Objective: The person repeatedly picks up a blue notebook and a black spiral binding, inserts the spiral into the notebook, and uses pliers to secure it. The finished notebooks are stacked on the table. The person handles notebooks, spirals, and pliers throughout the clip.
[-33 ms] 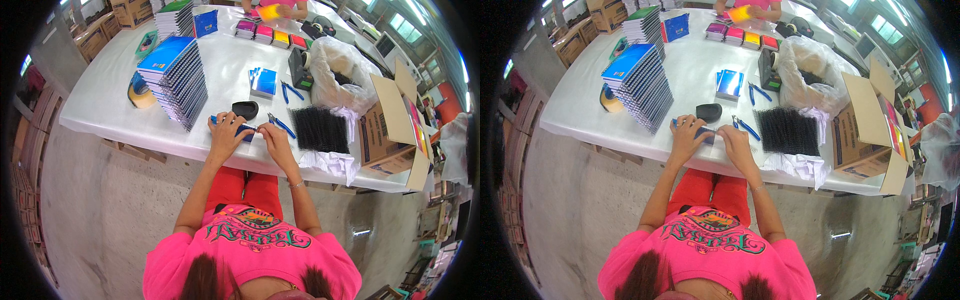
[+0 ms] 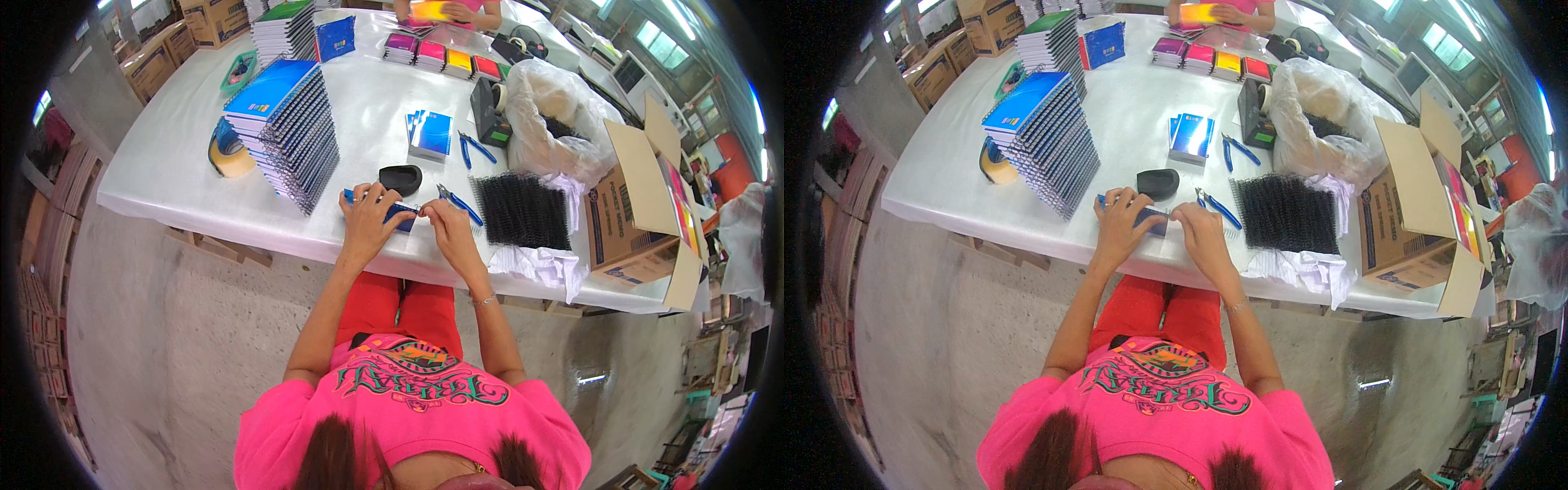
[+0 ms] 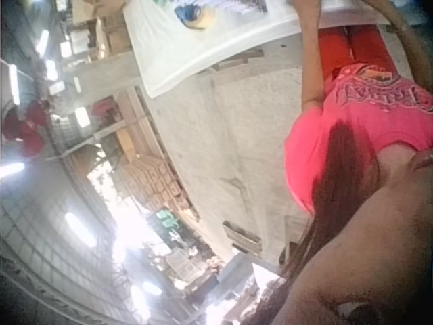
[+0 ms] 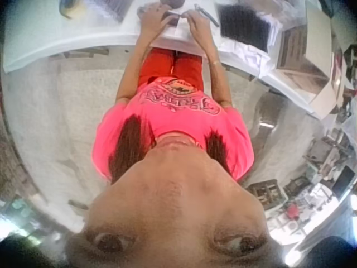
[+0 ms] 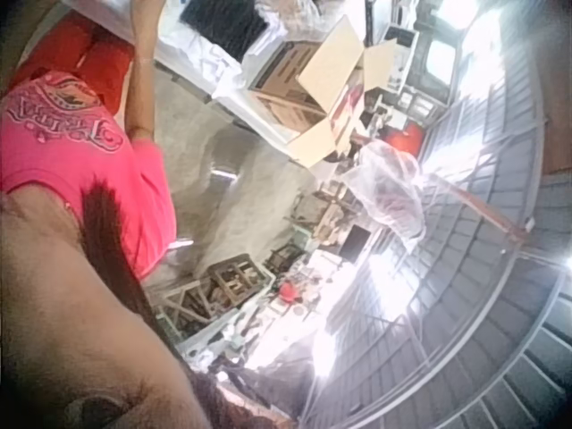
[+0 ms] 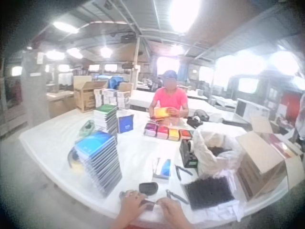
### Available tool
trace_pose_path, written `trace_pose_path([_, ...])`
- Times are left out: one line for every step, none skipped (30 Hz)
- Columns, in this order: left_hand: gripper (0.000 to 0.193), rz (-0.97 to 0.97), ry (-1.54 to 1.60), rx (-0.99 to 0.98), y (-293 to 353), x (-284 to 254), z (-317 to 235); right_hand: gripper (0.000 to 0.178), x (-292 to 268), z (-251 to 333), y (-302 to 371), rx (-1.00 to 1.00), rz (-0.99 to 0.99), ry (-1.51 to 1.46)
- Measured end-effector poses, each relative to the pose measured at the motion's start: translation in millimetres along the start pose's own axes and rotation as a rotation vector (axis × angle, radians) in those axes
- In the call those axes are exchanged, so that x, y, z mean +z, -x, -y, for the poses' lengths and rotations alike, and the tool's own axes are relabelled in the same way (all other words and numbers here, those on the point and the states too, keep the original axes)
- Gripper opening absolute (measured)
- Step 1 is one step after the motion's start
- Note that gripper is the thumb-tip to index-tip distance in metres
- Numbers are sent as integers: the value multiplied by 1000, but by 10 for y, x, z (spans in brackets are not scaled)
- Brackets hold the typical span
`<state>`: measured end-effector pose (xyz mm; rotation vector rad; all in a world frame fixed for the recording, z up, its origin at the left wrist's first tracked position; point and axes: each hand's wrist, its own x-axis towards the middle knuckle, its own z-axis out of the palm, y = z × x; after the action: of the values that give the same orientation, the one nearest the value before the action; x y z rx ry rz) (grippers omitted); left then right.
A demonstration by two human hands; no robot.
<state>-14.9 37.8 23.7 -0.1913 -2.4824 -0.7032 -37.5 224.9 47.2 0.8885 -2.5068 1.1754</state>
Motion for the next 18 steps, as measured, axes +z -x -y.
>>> trace_pose_path([34, -7, -7, 1, 2, -7, -7, 9, 1, 3, 5, 33, -16, -8])
trace_pose_path([34, -8, -15, -1, 4, -7, -7, 10, -21, 101, -28, 64, -30, -17])
trace_pose_path([34, -8, -23, -2, 6, -6, -10, 10, -30, 155, -50, 94, -43, -26])
trace_pose_path([33, -9, -31, -3, 10, -7, -8, 11, -5, 110, -62, 78, -7, -7])
trace_pose_path([33, 5, -31, -5, 5, -13, -18, 12, 2, 72, -90, 63, 27, 15])
trace_pose_path([32, 19, -30, -7, 0, -21, -27, 14, 4, 42, -101, 48, 61, 38])
trace_pose_path([31, 34, -30, -9, -6, -27, -35, 13, 10, 23, -88, 58, 40, 32])
trace_pose_path([30, 28, -28, -7, 4, -24, -22, 13, 6, 119, -105, 66, 23, 23])
trace_pose_path([30, 21, -26, -6, 14, -17, -5, 14, 7, 173, -116, 74, 6, 14])
trace_pose_path([30, 15, -24, -5, 24, -14, 12, 14, 20, 165, -123, 65, 25, 35])
trace_pose_path([30, 30, -8, -9, 28, -26, 5, 14, 24, 151, -130, 58, 41, 59])
trace_pose_path([29, 44, 7, -13, 34, -42, -1, 14, 25, 141, -137, 51, 57, 83])
trace_pose_path([29, 59, 23, -18, 37, -55, -1, 14, 43, 140, -145, 36, 25, 77])
trace_pose_path([32, 36, 52, -48, 37, -50, 18, 15, 66, 164, -162, 22, -10, 72])
trace_pose_path([36, 13, 82, -78, 40, -42, 44, 16, 79, 178, -173, 7, -45, 67])
trace_pose_path([40, -10, 111, -108, 44, -34, 64, 17, 88, 164, -174, 25, -11, 66])
trace_pose_path([44, -115, 186, -127, 40, -39, 48, 19, 94, 138, -178, 44, 22, 68])
trace_pose_path([48, -219, 261, -146, 50, -52, 28, 20, 95, 113, -182, 62, 56, 69])
